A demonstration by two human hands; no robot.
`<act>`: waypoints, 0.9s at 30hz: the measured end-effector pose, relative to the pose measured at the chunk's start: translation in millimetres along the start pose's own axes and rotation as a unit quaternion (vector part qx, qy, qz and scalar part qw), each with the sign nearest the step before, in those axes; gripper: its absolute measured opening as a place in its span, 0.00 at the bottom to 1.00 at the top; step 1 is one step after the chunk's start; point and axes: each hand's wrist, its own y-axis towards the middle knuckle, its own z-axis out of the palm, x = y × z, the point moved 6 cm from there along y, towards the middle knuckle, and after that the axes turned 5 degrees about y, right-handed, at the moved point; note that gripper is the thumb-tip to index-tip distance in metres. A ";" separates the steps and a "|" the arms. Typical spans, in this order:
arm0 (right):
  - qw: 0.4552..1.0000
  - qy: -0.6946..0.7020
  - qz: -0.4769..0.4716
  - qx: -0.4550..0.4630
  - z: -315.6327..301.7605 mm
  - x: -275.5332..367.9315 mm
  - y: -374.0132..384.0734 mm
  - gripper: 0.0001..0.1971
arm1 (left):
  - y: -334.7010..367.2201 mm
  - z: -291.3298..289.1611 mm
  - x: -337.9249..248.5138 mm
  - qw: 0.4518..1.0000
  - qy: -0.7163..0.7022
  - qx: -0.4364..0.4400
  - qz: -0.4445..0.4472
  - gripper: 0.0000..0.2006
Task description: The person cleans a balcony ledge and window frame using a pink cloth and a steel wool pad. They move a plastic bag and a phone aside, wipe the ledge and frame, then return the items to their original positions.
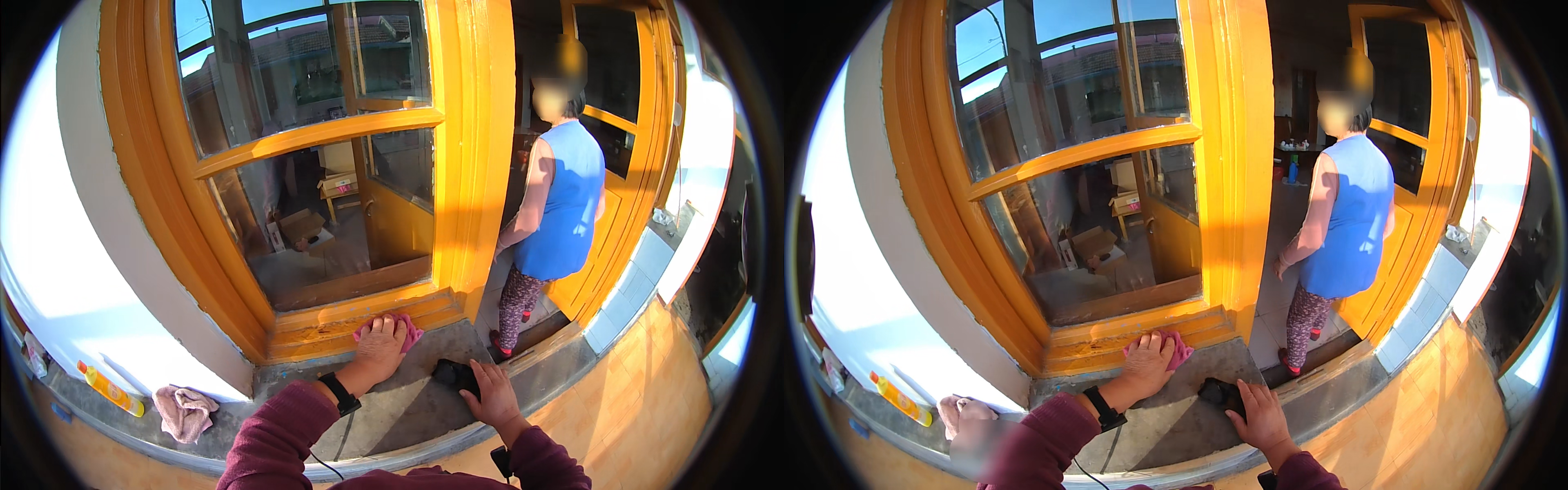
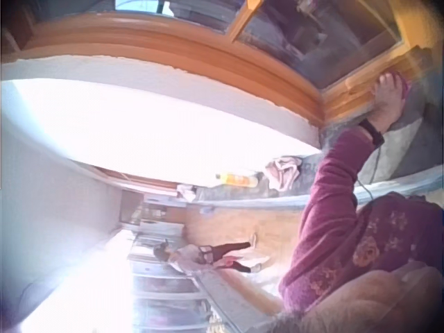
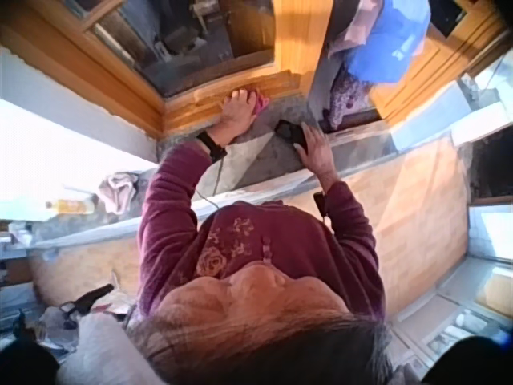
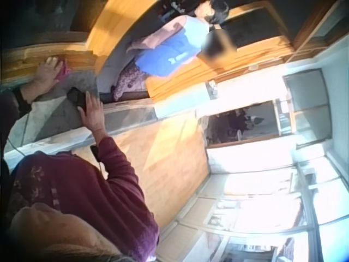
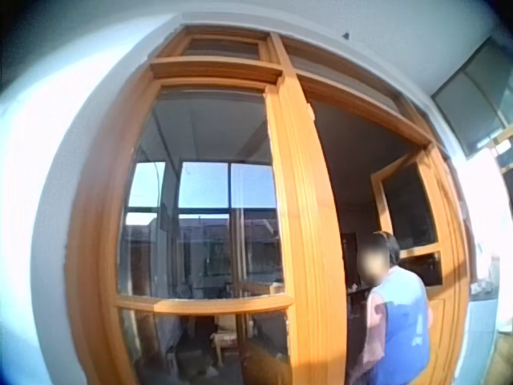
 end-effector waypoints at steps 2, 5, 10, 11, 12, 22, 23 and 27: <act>1.000 -0.004 -0.004 -0.006 -0.2 0.7 -0.5 0.32 | 12.9 8.4 5.3 0.996 -0.065 0.056 -0.026 0.26; 1.000 -0.002 -0.007 -0.012 -0.7 -0.2 -1.2 0.33 | 33.0 -6.6 13.9 0.985 -0.144 0.084 -0.038 0.24; 1.000 0.005 0.003 -0.007 0.3 -3.3 -1.8 0.34 | 82.3 -151.4 51.4 0.943 -0.155 -0.295 0.017 0.26; 1.000 0.004 0.003 -0.006 0.6 -3.5 -2.2 0.34 | 96.1 -178.7 62.0 0.933 -0.096 -0.348 0.010 0.27; 1.000 0.004 0.003 -0.002 1.4 -3.5 -2.5 0.34 | 109.8 -204.2 72.2 0.915 -0.018 -0.402 0.022 0.27; 1.000 0.029 0.010 0.007 2.0 -6.1 -1.4 0.35 | 115.0 -95.9 60.7 0.915 0.230 -0.302 0.134 0.26; 1.000 0.024 0.012 0.008 1.8 -6.8 -1.8 0.35 | 106.6 -68.8 51.7 0.920 0.247 -0.267 0.149 0.25; 1.000 0.025 0.001 0.013 2.8 -8.3 -1.5 0.35 | 79.9 -11.1 35.5 0.955 0.127 -0.233 0.134 0.18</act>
